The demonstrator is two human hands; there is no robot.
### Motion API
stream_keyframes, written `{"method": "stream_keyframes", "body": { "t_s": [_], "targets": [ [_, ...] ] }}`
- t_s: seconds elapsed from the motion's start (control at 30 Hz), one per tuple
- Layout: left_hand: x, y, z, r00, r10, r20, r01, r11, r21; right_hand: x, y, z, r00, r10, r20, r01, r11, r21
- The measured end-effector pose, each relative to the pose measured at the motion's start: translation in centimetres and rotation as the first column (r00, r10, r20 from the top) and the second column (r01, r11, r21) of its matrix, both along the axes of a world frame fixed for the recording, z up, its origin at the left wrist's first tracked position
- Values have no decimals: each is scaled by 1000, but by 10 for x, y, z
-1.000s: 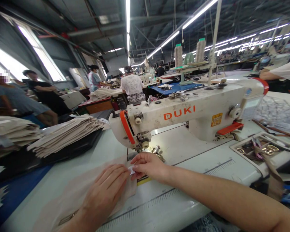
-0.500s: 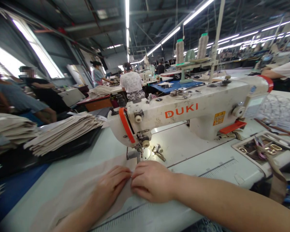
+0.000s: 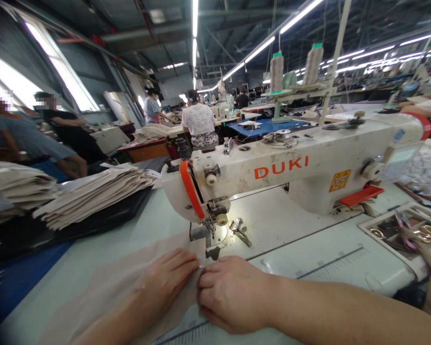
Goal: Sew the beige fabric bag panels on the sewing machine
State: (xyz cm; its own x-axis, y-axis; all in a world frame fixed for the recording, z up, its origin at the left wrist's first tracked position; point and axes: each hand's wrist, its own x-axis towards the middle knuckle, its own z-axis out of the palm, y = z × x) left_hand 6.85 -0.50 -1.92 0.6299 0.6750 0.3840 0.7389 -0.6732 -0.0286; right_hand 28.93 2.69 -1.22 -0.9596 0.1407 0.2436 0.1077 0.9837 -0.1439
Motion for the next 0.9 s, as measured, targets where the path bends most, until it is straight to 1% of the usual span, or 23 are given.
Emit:
{"method": "stream_keyframes", "body": {
  "t_s": [0.1, 0.37, 0.6, 0.73, 0.9],
  "targets": [
    [-1, 3, -1, 1000, -20, -4, 20, 1000, 22, 0, 1, -1, 1000, 1, -6, -1, 1000, -9],
    [3, 4, 0, 996, -52, 70, 43, 992, 116, -1, 1, -3, 999, -7, -32, 8, 1000, 15],
    [1, 6, -6, 995, -77, 60, 64, 979, 195, -4, 0, 5, 1000, -1, 30, 1, 1000, 27],
    [0, 6, -7, 995, -73, 64, 61, 983, 172, -5, 1, 8, 1000, -7, 0, 7, 999, 40],
    [0, 4, -9, 995, -52, 91, 40, 991, 126, -5, 0, 7, 999, -6, -36, 8, 998, 55]
  ]
}}
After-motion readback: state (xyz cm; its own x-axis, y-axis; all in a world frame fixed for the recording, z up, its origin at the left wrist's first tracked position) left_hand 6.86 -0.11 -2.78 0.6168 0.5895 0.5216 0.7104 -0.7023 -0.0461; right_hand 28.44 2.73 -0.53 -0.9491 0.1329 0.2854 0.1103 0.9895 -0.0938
